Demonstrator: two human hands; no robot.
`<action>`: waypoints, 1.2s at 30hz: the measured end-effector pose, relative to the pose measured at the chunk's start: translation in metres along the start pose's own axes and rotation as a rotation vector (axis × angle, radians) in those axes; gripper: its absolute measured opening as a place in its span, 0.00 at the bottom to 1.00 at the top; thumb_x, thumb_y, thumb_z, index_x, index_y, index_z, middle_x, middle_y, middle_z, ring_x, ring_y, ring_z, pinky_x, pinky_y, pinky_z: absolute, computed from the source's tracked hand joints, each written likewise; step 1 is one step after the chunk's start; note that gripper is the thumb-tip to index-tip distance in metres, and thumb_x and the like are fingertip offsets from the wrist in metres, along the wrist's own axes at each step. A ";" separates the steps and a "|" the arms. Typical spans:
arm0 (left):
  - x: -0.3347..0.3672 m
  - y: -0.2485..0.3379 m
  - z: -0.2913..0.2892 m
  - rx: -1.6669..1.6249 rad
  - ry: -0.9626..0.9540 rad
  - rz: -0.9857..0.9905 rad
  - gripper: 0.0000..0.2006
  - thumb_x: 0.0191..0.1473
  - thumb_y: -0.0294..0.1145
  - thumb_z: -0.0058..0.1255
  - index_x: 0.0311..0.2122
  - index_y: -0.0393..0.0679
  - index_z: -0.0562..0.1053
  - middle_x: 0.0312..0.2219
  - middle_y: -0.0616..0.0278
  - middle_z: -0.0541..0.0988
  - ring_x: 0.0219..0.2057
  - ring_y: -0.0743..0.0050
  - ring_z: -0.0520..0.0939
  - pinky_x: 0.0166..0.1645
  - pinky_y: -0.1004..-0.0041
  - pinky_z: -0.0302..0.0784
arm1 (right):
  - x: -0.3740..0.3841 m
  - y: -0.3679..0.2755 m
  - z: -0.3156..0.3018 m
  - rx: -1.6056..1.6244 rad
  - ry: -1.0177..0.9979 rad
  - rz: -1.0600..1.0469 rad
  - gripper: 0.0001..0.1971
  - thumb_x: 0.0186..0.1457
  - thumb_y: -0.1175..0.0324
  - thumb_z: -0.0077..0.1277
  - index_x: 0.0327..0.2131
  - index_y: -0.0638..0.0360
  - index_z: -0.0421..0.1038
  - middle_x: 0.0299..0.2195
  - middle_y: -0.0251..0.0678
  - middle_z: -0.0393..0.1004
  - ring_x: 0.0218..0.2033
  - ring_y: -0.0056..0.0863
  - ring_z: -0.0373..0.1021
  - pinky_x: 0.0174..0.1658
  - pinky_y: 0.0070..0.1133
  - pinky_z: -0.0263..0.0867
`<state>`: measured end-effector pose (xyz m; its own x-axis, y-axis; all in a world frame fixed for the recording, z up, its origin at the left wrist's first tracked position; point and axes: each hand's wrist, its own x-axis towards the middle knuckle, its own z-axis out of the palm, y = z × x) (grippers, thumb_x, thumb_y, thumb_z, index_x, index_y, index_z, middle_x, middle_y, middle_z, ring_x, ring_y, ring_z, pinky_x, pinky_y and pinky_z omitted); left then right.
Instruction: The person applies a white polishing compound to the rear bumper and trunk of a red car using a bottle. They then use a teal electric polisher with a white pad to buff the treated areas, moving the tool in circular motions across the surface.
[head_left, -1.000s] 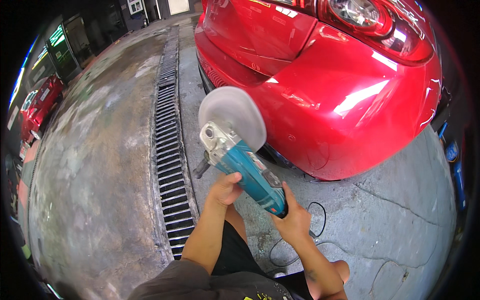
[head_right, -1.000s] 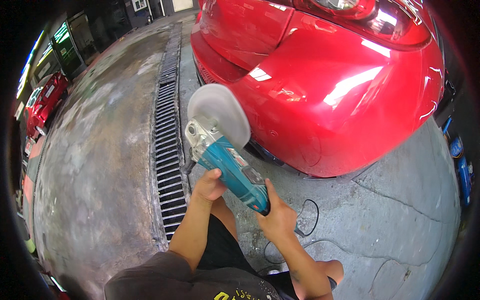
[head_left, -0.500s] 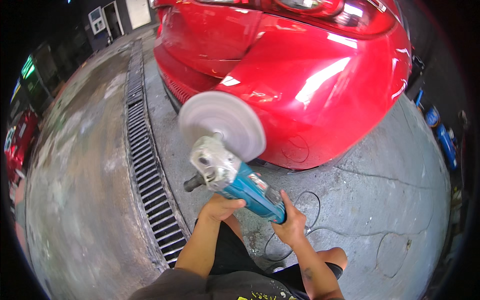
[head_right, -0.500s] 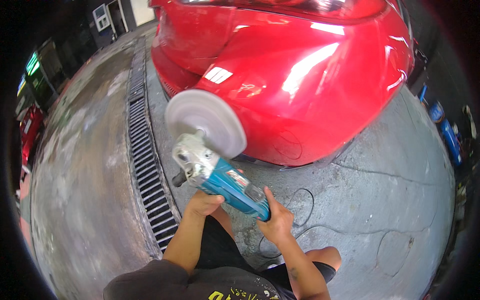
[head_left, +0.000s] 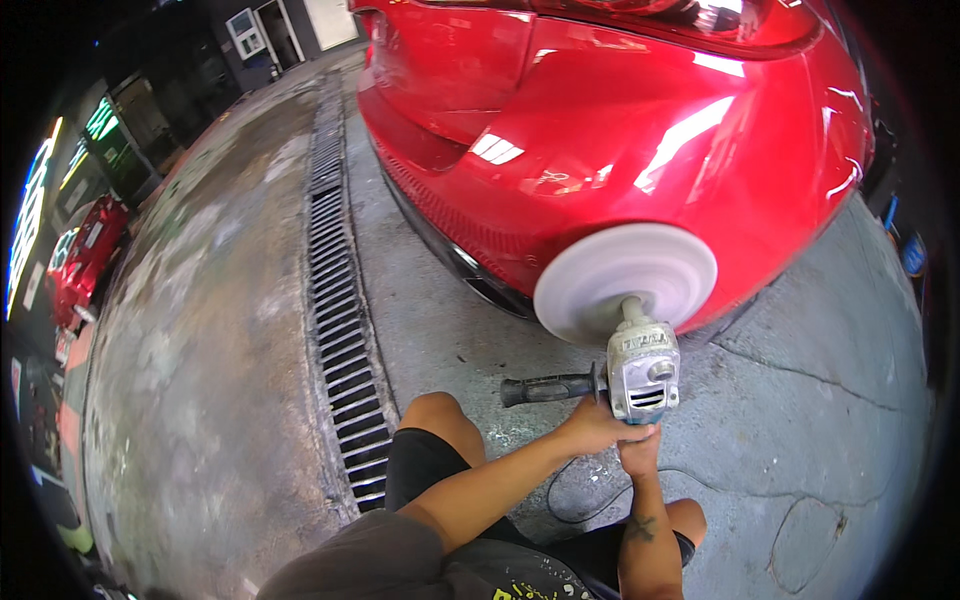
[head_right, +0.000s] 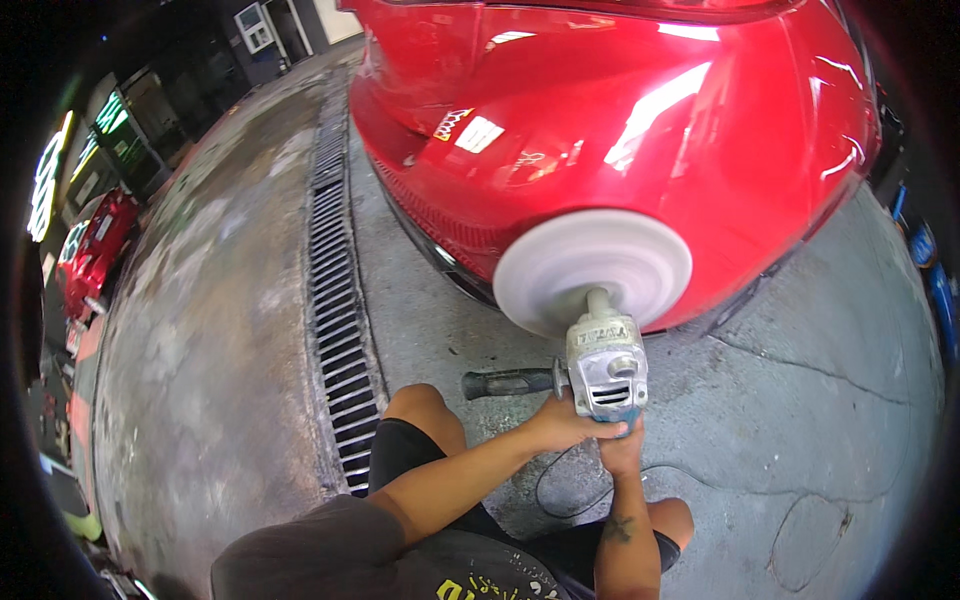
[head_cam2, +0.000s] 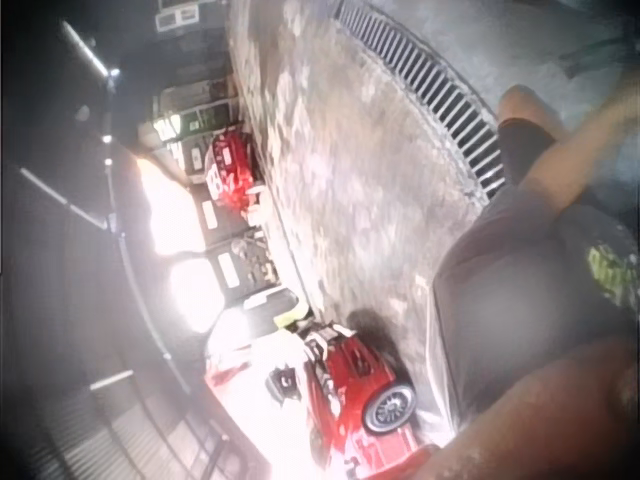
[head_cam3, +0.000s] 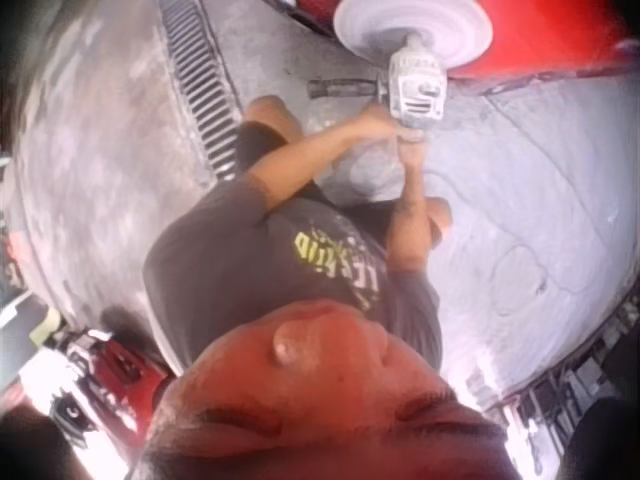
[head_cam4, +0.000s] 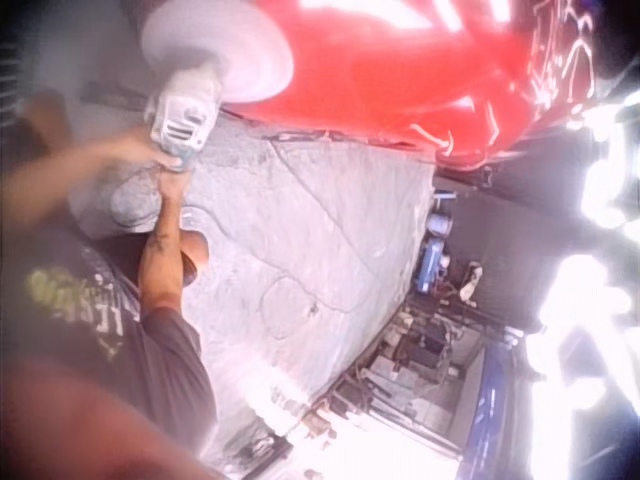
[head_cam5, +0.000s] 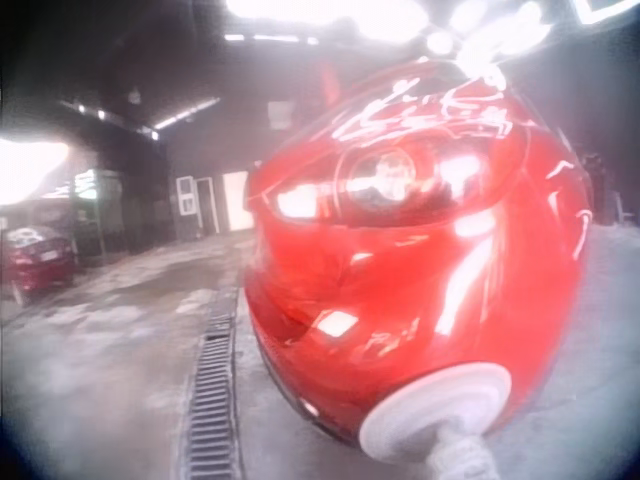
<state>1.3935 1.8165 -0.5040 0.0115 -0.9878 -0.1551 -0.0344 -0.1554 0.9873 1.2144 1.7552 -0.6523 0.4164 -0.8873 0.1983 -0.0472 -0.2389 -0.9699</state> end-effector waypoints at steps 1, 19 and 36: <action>-0.002 -0.016 -0.003 -0.012 0.002 -0.003 0.37 0.48 0.43 0.77 0.62 0.44 0.75 0.59 0.59 0.79 0.59 0.66 0.78 0.66 0.64 0.72 | -0.003 0.003 -0.001 0.037 0.001 0.005 0.35 0.52 0.79 0.62 0.64 0.62 0.63 0.54 0.43 0.78 0.54 0.36 0.75 0.61 0.31 0.69; -0.075 -0.027 -0.162 -0.728 0.153 0.279 0.37 0.47 0.21 0.73 0.64 0.40 0.70 0.56 0.58 0.80 0.60 0.57 0.79 0.69 0.57 0.69 | 0.011 -0.147 0.101 -0.652 -0.013 -0.139 0.49 0.39 0.73 0.67 0.70 0.44 0.64 0.43 0.46 0.81 0.44 0.49 0.78 0.53 0.39 0.70; 0.012 0.140 0.034 0.065 0.197 0.471 0.48 0.41 0.46 0.79 0.60 0.26 0.65 0.53 0.40 0.78 0.55 0.53 0.81 0.61 0.59 0.75 | -0.024 -0.104 0.008 0.183 0.149 0.134 0.28 0.46 0.75 0.67 0.52 0.63 0.69 0.42 0.39 0.80 0.41 0.31 0.79 0.46 0.30 0.75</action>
<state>1.3549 1.7831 -0.3685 0.1672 -0.9320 0.3216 -0.1433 0.2998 0.9432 1.2168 1.8042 -0.5577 0.2790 -0.9576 0.0724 0.0773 -0.0527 -0.9956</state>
